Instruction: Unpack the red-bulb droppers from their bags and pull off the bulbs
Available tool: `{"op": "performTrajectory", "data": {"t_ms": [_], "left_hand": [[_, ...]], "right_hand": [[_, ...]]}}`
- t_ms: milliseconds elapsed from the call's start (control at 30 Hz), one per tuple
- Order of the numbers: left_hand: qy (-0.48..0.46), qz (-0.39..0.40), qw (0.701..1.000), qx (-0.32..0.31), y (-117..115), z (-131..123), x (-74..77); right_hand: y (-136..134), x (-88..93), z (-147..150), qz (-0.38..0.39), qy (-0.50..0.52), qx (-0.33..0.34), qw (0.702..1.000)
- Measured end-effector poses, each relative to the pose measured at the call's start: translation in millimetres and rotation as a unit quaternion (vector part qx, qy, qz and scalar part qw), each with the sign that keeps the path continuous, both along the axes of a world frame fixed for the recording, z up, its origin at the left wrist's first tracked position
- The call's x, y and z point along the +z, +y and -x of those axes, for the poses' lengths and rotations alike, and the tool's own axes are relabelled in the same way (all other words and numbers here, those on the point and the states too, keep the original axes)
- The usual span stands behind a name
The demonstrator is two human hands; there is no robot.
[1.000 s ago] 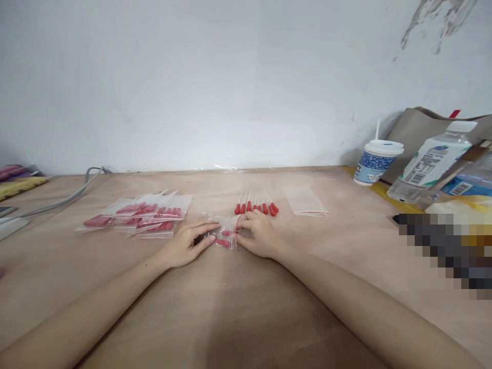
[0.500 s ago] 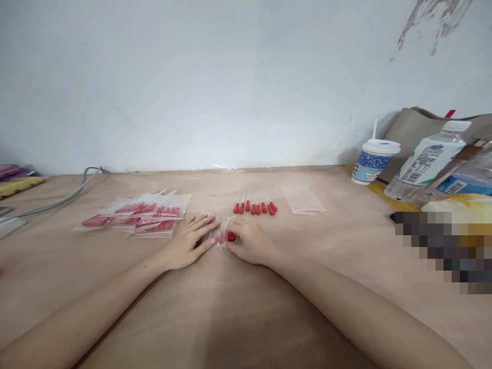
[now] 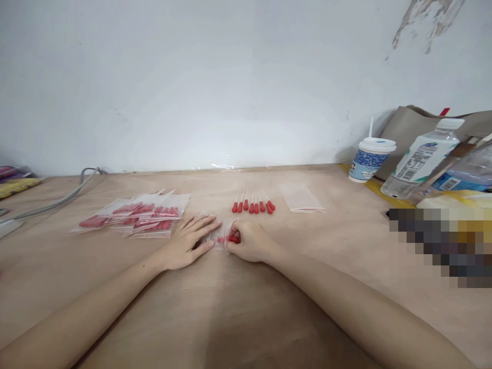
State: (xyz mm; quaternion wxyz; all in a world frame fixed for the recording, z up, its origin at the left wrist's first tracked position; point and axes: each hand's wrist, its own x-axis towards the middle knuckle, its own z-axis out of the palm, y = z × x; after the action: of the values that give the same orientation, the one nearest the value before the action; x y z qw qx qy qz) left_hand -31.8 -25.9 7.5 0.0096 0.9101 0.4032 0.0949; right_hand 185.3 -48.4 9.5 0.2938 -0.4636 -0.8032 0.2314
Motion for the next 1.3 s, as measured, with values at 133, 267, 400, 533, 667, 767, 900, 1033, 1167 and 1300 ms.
{"op": "performTrajectory", "data": {"t_ms": [133, 267, 400, 533, 667, 767, 900, 1033, 1167, 1300], "left_hand": [[-0.003, 0.001, 1.000, -0.004, 1.0, 1.3, -1.1], [-0.016, -0.003, 1.000, -0.007, 1.3, 1.3, -1.4], [-0.022, 0.001, 1.000, -0.004, 0.7, 0.7, -0.6], [-0.021, -0.001, 1.000, 0.000, -0.4, 0.3, 0.9], [-0.031, -0.023, 0.999, 0.002, -0.7, 0.3, 1.3], [-0.034, -0.034, 0.999, 0.000, -0.5, 0.6, 1.0], [-0.048, -0.044, 0.998, 0.000, -0.4, 0.7, 0.3], [-0.062, -0.056, 0.996, -0.001, -1.1, 0.3, 0.1], [-0.074, -0.076, 0.994, -0.006, -2.6, -0.8, 1.3], [-0.093, -0.075, 0.992, -0.045, -4.4, -1.4, 4.2]], "right_hand": [[1.5, -0.2, -5.2, 0.014, 0.019, 0.002, 1.000], [2.5, -3.8, -7.2, 0.061, 0.026, 0.022, 0.998], [1.8, -6.6, -6.5, 0.052, 0.028, 0.022, 0.998], [2.4, -4.6, -9.8, 0.044, 0.044, -0.003, 0.998], [4.6, -4.5, -15.3, 0.076, 0.117, 0.023, 0.990], [6.0, -4.0, -17.6, 0.103, 0.176, 0.047, 0.978], [8.8, 5.5, -24.2, 0.133, 0.229, 0.045, 0.963], [18.2, 22.7, -46.3, 0.158, 0.259, 0.035, 0.952], [34.7, 37.9, -80.3, 0.112, 0.279, -0.030, 0.953], [48.1, 43.0, -100.1, -0.055, 0.304, -0.110, 0.945]]}}
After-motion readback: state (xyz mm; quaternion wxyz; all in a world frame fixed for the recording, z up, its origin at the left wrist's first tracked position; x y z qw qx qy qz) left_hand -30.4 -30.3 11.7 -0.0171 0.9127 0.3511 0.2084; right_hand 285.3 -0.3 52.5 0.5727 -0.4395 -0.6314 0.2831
